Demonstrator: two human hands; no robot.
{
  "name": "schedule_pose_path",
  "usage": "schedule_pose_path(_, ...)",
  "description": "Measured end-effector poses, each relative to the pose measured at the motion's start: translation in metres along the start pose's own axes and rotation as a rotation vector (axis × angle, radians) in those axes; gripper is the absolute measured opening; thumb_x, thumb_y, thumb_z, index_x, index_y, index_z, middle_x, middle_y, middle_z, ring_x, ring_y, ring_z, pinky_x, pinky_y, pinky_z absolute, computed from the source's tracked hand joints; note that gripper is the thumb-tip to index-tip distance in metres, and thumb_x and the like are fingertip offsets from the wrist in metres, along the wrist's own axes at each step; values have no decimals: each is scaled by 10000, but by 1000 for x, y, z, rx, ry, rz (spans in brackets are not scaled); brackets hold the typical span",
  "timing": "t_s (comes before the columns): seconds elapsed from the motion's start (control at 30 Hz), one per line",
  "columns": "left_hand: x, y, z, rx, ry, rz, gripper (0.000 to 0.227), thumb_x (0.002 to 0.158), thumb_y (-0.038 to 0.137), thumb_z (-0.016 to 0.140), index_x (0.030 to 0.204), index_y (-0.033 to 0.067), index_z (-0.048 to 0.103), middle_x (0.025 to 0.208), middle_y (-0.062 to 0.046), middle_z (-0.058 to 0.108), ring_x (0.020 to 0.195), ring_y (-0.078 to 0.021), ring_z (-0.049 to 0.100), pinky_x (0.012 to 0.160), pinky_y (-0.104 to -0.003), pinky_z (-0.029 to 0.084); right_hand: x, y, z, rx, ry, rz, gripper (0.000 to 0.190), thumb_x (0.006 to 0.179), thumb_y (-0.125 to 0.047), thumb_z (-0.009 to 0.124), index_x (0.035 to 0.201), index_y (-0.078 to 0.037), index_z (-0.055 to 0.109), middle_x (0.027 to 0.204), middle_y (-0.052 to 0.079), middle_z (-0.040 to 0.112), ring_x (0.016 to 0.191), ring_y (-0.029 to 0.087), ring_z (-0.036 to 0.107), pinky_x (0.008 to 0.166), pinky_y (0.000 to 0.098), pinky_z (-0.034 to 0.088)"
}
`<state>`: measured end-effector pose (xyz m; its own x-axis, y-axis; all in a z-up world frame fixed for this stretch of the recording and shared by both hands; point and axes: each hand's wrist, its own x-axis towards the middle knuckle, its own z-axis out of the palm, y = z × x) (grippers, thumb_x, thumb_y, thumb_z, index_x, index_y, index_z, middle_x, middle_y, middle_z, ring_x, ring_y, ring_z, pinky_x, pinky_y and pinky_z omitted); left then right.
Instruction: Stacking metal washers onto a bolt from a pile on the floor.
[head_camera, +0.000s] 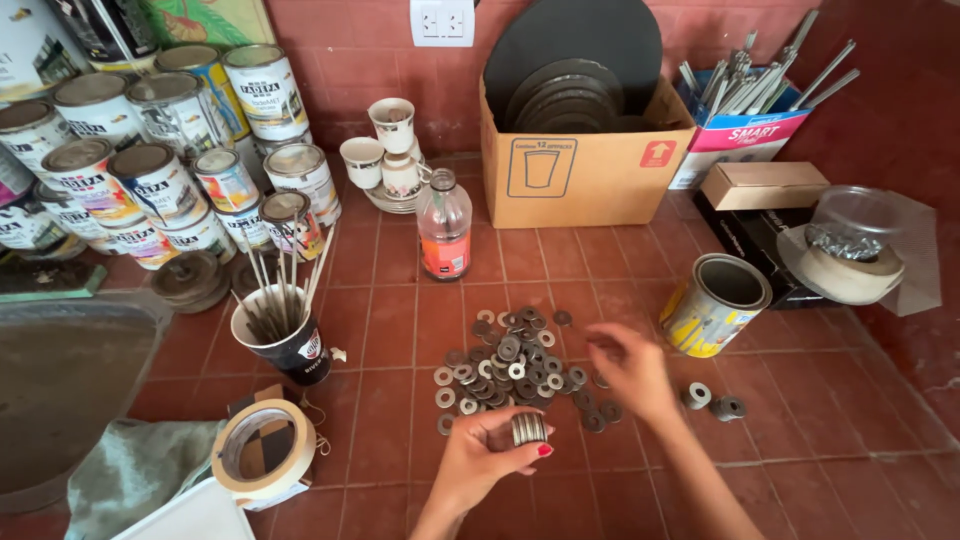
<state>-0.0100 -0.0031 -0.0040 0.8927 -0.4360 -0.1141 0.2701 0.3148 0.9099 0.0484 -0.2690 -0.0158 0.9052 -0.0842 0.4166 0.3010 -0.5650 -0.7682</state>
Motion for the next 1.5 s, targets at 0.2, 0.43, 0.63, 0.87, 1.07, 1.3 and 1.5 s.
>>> schedule_pose_path(0.2, 0, -3, -1, 8, 19, -5, 432, 749, -28, 868, 1172, -12, 781, 1001, -137, 838, 805, -153, 772, 586, -285, 672, 24, 98, 65, -301, -55, -35, 242, 802, -68, 688, 1012, -141, 783, 1014, 61, 778, 911, 252, 741, 864, 362, 570)
schedule_pose_path(0.43, -4, -1, -13, -37, 52, 41, 457, 737, -43, 870, 1181, -24, 764, 1037, -181, 841, 786, -167, 780, 567, -254, 640, 43, 123, 85, -375, -227, -76, 240, 821, -152, 685, 1035, -141, 792, 1148, 109, 727, 1096, 307, 676, 1032, 401, 475)
schedule_pose_path(0.63, -11, 10, -10, -22, 86, 98, 392, 749, -19, 875, 1132, -29, 790, 958, -137, 840, 753, -158, 768, 566, -285, 657, 44, 113, 81, -383, -230, -82, 63, 839, -177, 702, 815, -119, 693, 941, 92, 719, 911, 315, 689, 892, 411, 501)
schedule_pose_path(0.87, -14, 17, -13, -13, 96, 107, 427, 741, 7, 875, 1156, -32, 782, 1013, -177, 845, 789, -177, 777, 609, -325, 692, 13, 12, 49, -212, -66, 149, 188, 793, -298, 819, 931, -210, 727, 880, -76, 815, 834, 107, 805, 778, 268, 571)
schedule_pose_path(1.07, -2, 9, -11, -38, 29, 75, 436, 779, 10, 856, 1201, -32, 756, 950, -177, 832, 806, -262, 821, 556, -310, 663, -50, -105, 12, 483, -220, -168, 422, 843, -29, 801, 1247, -26, 680, 1249, 152, 775, 1183, 233, 739, 1070, 357, 558)
schedule_pose_path(1.3, -9, 21, -3, -20, -48, 61, 447, 787, 44, 843, 1211, -56, 747, 889, -189, 814, 776, -258, 815, 535, -307, 652, -62, -123, 2, 423, -326, -155, 482, 876, -73, 776, 1342, -39, 654, 1348, 119, 734, 1279, 222, 682, 1130, 374, 507)
schedule_pose_path(1.5, -10, 10, -12, -15, -96, 109, 486, 803, 51, 840, 1263, -59, 724, 914, -222, 811, 759, -278, 812, 511, -292, 655, -65, -136, -5, 267, -344, -271, 483, 860, -62, 791, 1327, -47, 670, 1361, 134, 714, 1302, 265, 669, 1120, 395, 523)
